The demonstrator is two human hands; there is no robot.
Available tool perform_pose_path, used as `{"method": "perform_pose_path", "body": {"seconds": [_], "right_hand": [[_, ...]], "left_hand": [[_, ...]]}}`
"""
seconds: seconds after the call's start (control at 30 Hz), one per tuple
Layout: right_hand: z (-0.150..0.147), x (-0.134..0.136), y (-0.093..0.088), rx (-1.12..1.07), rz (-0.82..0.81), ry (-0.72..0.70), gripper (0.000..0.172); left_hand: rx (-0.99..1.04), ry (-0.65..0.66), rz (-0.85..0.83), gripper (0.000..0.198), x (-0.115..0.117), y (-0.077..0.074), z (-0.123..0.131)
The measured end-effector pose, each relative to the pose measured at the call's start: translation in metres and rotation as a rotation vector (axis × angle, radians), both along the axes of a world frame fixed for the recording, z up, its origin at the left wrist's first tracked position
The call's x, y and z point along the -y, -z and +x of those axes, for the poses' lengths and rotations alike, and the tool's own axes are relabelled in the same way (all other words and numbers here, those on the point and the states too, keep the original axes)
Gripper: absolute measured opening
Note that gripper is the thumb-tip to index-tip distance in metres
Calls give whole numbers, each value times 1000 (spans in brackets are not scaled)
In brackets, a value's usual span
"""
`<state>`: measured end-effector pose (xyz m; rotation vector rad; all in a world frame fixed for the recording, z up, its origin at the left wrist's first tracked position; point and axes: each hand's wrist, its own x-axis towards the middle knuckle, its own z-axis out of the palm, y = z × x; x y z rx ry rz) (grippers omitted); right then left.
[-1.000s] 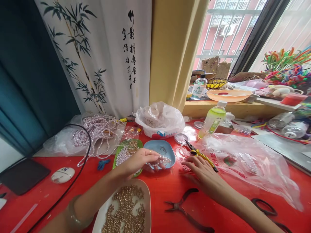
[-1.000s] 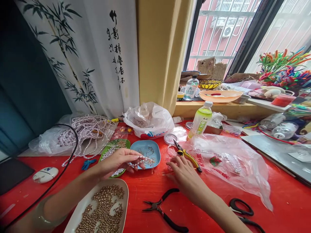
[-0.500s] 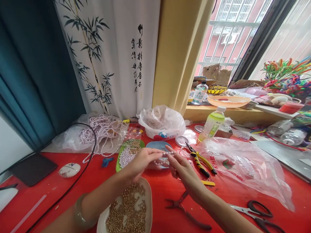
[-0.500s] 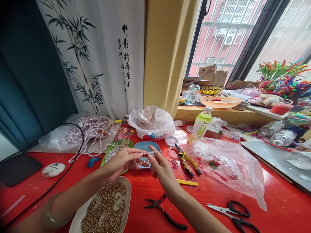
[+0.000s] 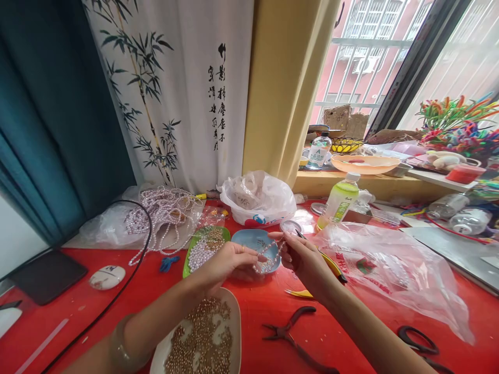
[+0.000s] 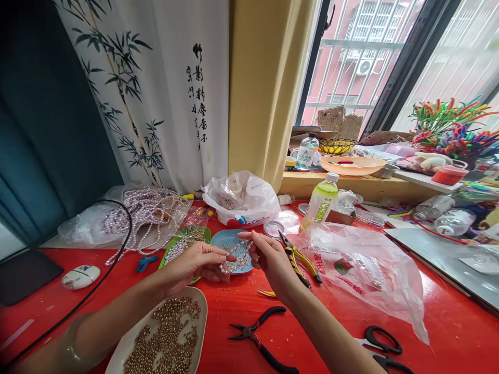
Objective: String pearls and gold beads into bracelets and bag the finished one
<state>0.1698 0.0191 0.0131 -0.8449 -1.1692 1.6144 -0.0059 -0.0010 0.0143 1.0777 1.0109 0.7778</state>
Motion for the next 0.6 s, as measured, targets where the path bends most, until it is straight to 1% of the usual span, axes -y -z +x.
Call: {"method": "perform_pose_path", "body": {"seconds": [0.13,0.27,0.33,0.43,0.47,0.5,0.57,0.6], "right_hand": [[6,-4,0,70,30,3,30],[12,-7,-2,211,110,31,28],[13,-7,-4,261,138,28,29],[12,-5,-7,323,138,-46,33],[11,-3,-8,365,142,-76,35],[10,-1,-8,420,159,-104,36],[7,3,-10,549,235,-163,36],[5,6,-11,600,287,-188,35]], "left_hand": [[-48,15,60,20,1,-2,-1],[-122,52,111,15,-1,0,-3],[-152,117,124,16,-3,2,-4],[-198,226,160,21,-4,6,-5],[-232,222,197,23,-4,6,-5],[-276,186,241,27,-4,6,-5],[-343,75,333,38,-3,4,-5],[-335,44,351,43,-2,3,-5]]}}
